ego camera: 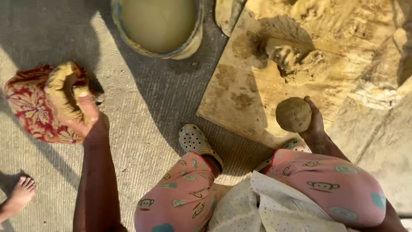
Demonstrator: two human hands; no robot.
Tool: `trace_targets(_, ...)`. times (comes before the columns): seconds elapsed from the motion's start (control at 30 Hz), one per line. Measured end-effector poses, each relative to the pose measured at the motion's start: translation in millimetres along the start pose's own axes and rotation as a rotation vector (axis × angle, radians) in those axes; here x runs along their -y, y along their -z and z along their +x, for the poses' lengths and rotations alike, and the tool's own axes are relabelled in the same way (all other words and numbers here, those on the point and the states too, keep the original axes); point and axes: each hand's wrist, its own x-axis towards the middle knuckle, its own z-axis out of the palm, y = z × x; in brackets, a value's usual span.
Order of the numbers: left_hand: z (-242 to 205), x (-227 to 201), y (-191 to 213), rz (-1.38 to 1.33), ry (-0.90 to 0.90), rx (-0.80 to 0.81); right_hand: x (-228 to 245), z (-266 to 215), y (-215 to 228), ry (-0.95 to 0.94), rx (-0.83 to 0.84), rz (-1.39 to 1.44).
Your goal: The person kneads clay by hand on a piece of plywood on the ground, repeatedly pressing and rolling the clay.
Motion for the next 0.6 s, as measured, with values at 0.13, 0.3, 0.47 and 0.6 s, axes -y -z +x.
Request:
trace_targets(0.13,-28.1,-98.9,-154.1,0.131,0.048,1.262,33.8,-4.3,-12.3,-0.015,-0.167,-0.027)
trace_targets(0.3,-89.2,-49.4,-288.0,0.513,0.019,1.627,72.8,-12.1,-55.1,0.217,0.017,-0.182)
trace_targets(0.47,-202.3,11.5,-333.2,0.514,0.279,1.458,106.6,32.6,-150.5,0.177,0.215,-0.538)
trace_targets(0.6,-310.0,2.2,-317.8,0.273,0.35,1.32,69.2,70.2,-226.5,0.197,0.479,-0.868)
